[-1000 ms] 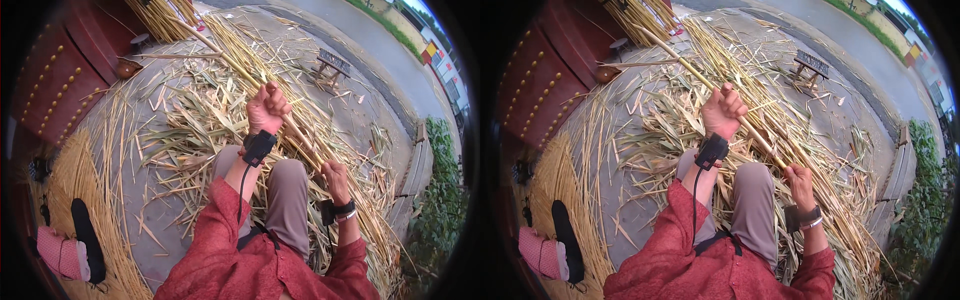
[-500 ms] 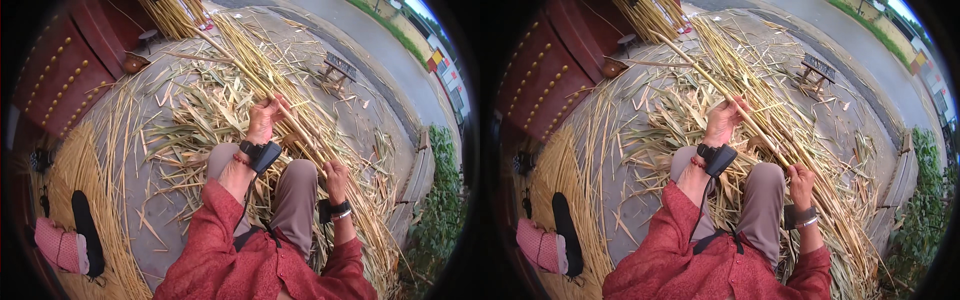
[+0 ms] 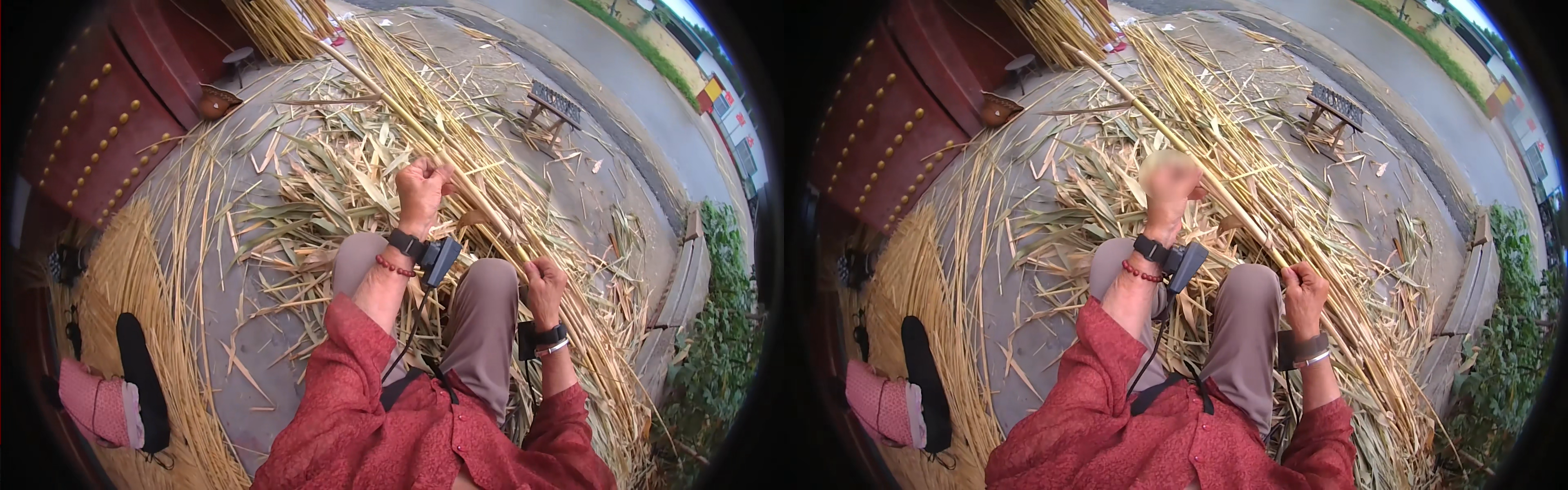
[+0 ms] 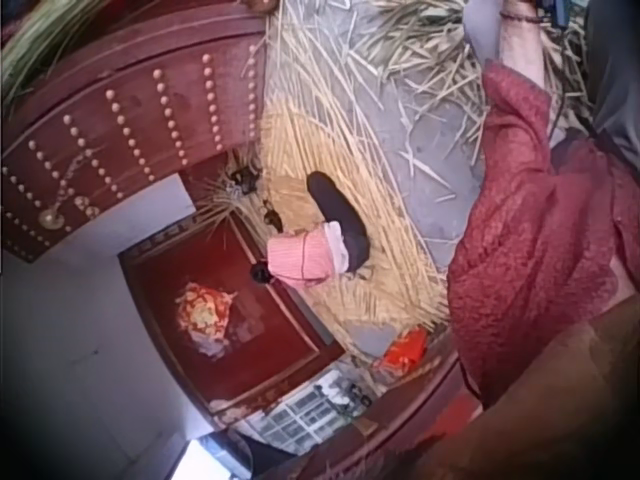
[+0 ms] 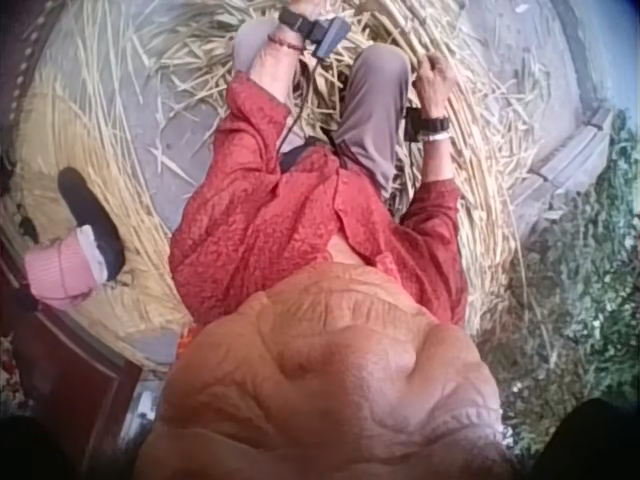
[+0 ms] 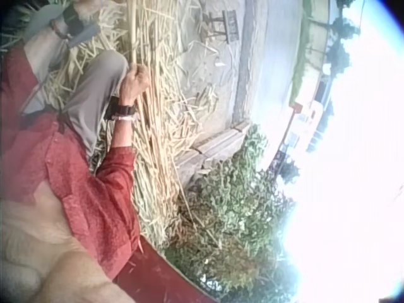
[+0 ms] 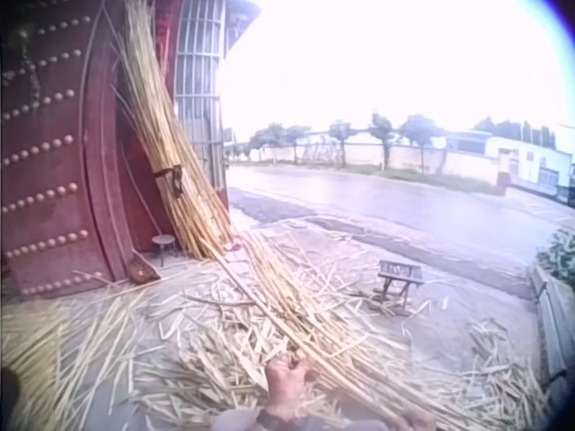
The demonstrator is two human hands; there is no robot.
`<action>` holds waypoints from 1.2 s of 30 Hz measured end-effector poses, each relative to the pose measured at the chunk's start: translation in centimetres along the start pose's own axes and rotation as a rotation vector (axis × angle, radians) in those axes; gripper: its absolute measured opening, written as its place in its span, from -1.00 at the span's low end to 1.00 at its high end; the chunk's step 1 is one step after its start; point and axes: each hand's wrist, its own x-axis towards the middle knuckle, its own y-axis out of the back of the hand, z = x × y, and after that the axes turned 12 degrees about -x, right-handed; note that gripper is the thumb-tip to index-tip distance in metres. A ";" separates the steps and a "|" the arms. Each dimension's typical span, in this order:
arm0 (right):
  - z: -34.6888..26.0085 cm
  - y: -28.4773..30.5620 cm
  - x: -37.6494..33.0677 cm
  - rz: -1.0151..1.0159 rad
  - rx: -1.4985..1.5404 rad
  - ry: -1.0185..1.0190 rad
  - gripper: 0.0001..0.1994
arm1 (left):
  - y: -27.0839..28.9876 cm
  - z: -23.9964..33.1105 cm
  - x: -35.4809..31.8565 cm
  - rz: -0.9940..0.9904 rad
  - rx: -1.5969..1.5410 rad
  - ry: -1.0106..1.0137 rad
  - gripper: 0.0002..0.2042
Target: The recorder is preparing and weaving long strips of reeds or straw while sitting on the ground.
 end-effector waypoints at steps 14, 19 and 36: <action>1.0 -0.4 0.9 -0.020 -0.033 -0.012 -0.86 | 5.7 7.4 2.4 -0.004 0.048 -0.323 -0.87; 1.5 -0.1 0.8 -0.047 -0.072 -0.024 -0.88 | 11.4 8.4 3.8 0.164 1.178 -0.330 -0.68; -3.9 0.1 -1.1 -0.054 -0.208 0.223 -0.83 | 6.1 16.2 15.4 0.109 -0.301 0.060 -0.87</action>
